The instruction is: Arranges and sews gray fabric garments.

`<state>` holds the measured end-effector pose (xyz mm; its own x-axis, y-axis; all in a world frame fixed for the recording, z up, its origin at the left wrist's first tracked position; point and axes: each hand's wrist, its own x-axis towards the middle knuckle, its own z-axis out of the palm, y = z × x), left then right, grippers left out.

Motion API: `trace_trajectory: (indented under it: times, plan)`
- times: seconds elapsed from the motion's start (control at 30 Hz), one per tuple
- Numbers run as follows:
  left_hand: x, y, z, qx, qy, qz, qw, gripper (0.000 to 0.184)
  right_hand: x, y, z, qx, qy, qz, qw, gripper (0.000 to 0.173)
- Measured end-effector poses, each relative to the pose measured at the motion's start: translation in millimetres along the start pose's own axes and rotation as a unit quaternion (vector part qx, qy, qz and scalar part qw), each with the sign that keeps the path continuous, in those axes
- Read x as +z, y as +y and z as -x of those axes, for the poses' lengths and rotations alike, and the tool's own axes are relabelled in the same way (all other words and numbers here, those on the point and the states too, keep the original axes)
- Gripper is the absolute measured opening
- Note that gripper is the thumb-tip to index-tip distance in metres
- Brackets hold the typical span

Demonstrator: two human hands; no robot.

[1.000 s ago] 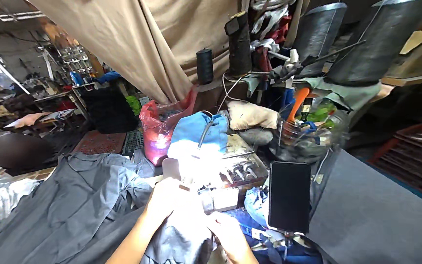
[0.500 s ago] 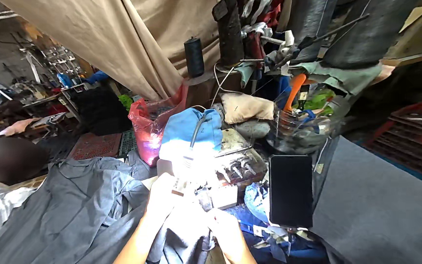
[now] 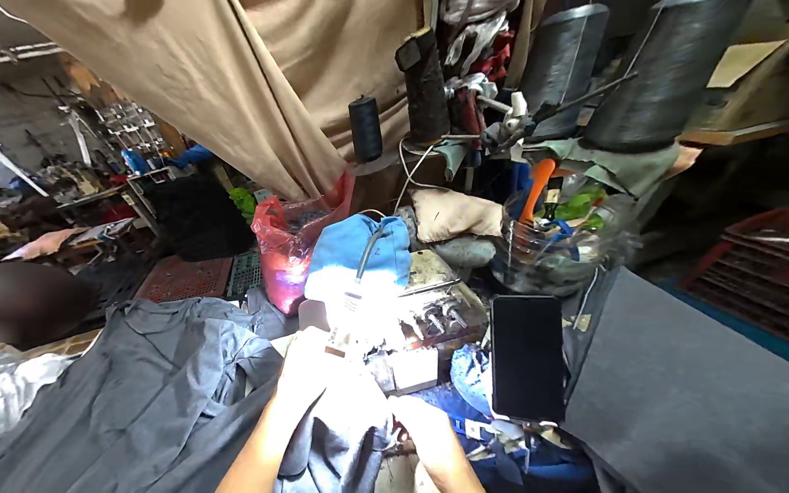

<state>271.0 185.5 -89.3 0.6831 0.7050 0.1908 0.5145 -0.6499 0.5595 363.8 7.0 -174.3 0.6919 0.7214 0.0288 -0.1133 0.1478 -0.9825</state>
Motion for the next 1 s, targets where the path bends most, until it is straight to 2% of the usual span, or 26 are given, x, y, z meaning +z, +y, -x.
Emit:
trace_trajectory:
  times: [0.03, 0.1, 0.2, 0.27, 0.37, 0.47, 0.53, 0.6, 0.7, 0.77, 0.83, 0.93, 1.0]
  plan:
    - [-0.3, -1.9, 4.8, 0.005, 0.023, -0.005, 1.0, 0.039, -2.2, -4.0, 3.1, 0.025, -0.002, -0.01, 1.0, 0.024]
    - [5.6, -13.7, 21.7, 0.068, 0.13, -0.02, 0.989, 0.031, -5.9, -8.7, 9.2, 0.06, -0.007, -0.023, 0.998, 0.023]
    - [11.4, -27.7, 51.7, 0.148, 0.226, -0.009, 0.963, 0.03, -10.3, -5.4, 14.2, 0.076, -0.03, -0.003, 0.997, 0.009]
    - [19.1, -33.8, 72.0, 0.186, 0.257, -0.016, 0.948, 0.04, -13.2, 1.6, 17.6, 0.063, -0.051, 0.012, 0.997, 0.005]
    - [38.0, -36.0, 98.6, 0.268, 0.287, -0.072, 0.917, 0.073, -17.6, 3.0, 23.9, 0.064, -0.057, 0.029, 0.996, 0.007]
    - [61.1, -21.5, 118.9, 0.302, 0.229, -0.102, 0.92, 0.08, -19.1, -6.7, 29.4, 0.082, -0.058, 0.035, 0.994, 0.006]
    - [72.1, -19.2, 120.6, 0.313, 0.18, -0.126, 0.924, 0.075, -16.7, -13.4, 32.5, 0.054, -0.067, 0.035, 0.996, 0.007]
    - [76.9, -25.0, 110.9, 0.317, 0.212, -0.13, 0.915, 0.068, -11.8, -15.5, 33.4, 0.019, -0.073, 0.02, 0.997, 0.008]
    - [56.8, -25.1, 100.8, 0.318, 0.285, -0.182, 0.886, 0.032, -2.3, -9.1, 35.5, -0.006, -0.076, 0.016, 0.997, 0.009]
    - [47.2, -23.6, 101.1, 0.322, 0.288, -0.204, 0.878, 0.029, 4.4, -1.9, 40.7, -0.007, -0.075, 0.024, 0.997, 0.008]
    - [44.5, -21.5, 101.9, 0.311, 0.266, -0.25, 0.878, 0.044, 8.9, 3.9, 43.2, 0.0, -0.061, 0.036, 0.997, 0.007]
    - [41.2, -14.6, 107.7, 0.251, 0.125, -0.259, 0.924, 0.097, 8.1, 10.1, 41.7, 0.02, -0.046, 0.051, 0.997, 0.008]
    - [42.6, -13.0, 106.1, 0.232, 0.081, -0.251, 0.936, 0.117, 5.1, 10.6, 41.0, 0.022, -0.048, 0.065, 0.997, 0.008]
